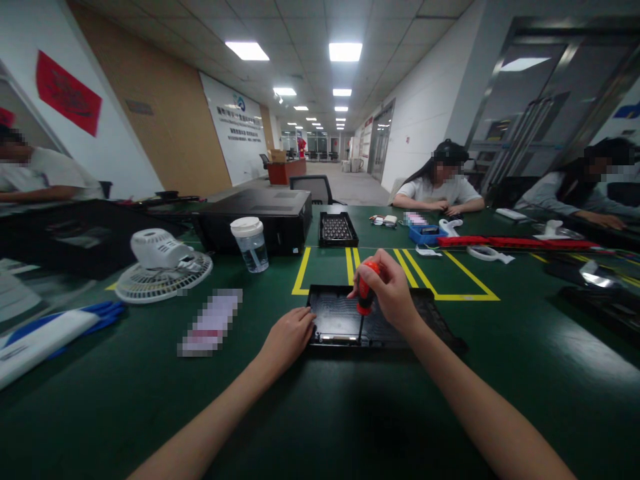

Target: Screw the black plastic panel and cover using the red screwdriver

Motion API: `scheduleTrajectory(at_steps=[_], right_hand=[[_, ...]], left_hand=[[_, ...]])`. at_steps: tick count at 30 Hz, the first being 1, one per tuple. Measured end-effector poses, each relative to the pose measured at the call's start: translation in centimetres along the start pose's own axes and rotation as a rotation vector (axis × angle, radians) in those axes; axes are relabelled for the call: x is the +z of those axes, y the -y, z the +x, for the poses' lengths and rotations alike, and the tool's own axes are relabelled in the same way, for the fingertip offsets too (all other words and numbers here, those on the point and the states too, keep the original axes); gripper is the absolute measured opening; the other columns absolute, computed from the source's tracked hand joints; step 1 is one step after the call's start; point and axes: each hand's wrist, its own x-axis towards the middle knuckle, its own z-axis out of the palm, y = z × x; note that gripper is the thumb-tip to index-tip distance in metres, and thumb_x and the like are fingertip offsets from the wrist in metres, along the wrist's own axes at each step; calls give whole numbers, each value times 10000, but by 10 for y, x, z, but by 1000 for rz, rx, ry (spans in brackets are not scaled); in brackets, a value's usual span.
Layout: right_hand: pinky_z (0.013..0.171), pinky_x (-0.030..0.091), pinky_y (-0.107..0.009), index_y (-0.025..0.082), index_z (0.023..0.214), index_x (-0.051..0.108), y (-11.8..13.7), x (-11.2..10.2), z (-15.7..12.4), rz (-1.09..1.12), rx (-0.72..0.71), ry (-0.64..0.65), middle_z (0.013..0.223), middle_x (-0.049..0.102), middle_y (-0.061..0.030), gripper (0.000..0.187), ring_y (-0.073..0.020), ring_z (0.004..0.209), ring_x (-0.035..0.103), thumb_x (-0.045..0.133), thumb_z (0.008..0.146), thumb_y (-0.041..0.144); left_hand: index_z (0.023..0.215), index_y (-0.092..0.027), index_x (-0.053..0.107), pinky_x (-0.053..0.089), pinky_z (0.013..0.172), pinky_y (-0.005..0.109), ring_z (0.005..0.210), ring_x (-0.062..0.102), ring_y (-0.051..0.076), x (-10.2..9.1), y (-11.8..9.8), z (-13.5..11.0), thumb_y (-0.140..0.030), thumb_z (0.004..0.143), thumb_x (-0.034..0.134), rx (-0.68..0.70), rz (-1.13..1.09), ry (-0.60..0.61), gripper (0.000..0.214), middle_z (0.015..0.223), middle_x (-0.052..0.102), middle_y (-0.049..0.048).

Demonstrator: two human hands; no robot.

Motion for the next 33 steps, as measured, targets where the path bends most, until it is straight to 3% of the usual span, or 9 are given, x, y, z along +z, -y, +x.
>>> scheduleTrajectory(at_steps=[11,20,33], right_hand=[[422,525,-241,194,668,371,1,1,-2,-125,-61,-107,528,476,72,294,-83,421,505,620,760,319],[457,463,-226,191,663,397,-2,2,-5,-285,-81,-251,608,527,34,301,-87,456,502,642,733,352],[457,368,-203,197,700,391,-5,2,-6,-451,-159,-287,594,423,60,327,-75,474,424,671,697,366]], left_hand=[[1047,-164,609,438,945,357,1061,562,209,-1,-1,0,-180,865,442,6,24,9,248,1127,622,93],[1055,-163,606,439,945,352,1056,563,208,-3,-1,0,-177,866,441,7,19,8,251,1124,621,92],[1063,-156,606,435,947,351,1066,558,211,-1,0,0,-196,873,435,6,36,17,259,1137,617,94]])
